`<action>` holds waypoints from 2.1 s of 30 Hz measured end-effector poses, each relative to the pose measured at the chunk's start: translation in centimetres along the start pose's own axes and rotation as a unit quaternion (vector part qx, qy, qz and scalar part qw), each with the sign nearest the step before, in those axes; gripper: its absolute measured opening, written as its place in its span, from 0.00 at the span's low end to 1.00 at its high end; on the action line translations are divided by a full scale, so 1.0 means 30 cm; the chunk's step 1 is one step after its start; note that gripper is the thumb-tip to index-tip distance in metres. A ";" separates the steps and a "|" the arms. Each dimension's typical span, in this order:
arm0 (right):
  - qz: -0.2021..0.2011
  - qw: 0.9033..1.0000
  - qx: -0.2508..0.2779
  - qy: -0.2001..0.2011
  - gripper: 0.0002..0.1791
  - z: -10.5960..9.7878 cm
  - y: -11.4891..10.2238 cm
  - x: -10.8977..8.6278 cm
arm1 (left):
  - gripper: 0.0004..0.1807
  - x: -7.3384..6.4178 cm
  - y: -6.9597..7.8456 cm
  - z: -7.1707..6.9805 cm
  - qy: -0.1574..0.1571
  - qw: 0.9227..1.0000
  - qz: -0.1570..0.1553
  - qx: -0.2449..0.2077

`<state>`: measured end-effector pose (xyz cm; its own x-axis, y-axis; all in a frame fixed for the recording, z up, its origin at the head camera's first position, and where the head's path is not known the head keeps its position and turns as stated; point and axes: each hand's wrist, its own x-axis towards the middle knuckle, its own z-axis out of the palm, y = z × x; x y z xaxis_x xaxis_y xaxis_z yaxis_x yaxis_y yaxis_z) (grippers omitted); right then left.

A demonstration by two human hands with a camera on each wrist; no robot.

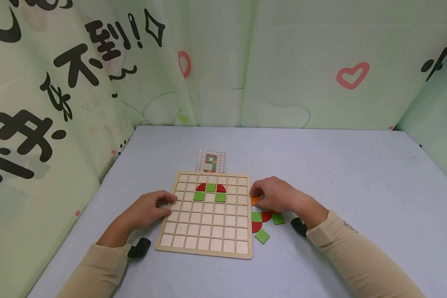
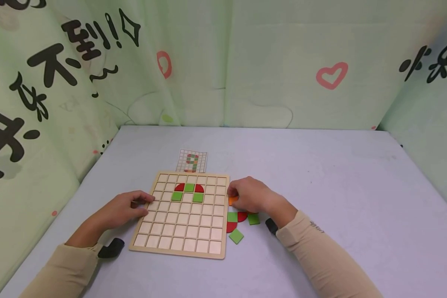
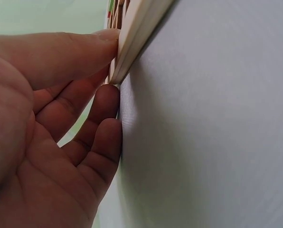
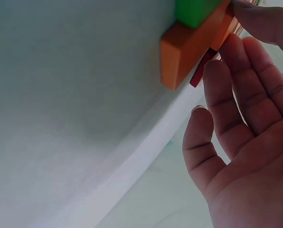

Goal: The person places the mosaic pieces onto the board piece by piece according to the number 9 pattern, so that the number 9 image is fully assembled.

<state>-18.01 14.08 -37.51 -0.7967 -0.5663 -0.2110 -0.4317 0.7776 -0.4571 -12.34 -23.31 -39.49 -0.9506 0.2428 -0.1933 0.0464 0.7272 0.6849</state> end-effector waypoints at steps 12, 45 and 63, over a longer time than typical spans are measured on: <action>0.006 1.000 -0.006 0.004 0.12 0.006 -0.008 -0.001 | 0.15 0.002 -0.005 0.001 -0.001 1.000 0.006 0.003; -0.082 0.994 0.035 0.056 0.16 0.016 -0.126 0.013 | 0.15 -0.006 0.005 0.003 0.004 1.000 -0.003 0.004; -0.096 0.993 0.052 0.041 0.16 0.057 -0.196 0.052 | 0.16 -0.004 0.004 0.004 0.003 1.000 -0.004 0.004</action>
<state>-16.01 8.15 -36.63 -0.7375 -0.6740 -0.0413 -0.5370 0.6226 -0.5692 -12.19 -23.17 -39.48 -0.9527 0.2333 -0.1946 0.0412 0.7337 0.6782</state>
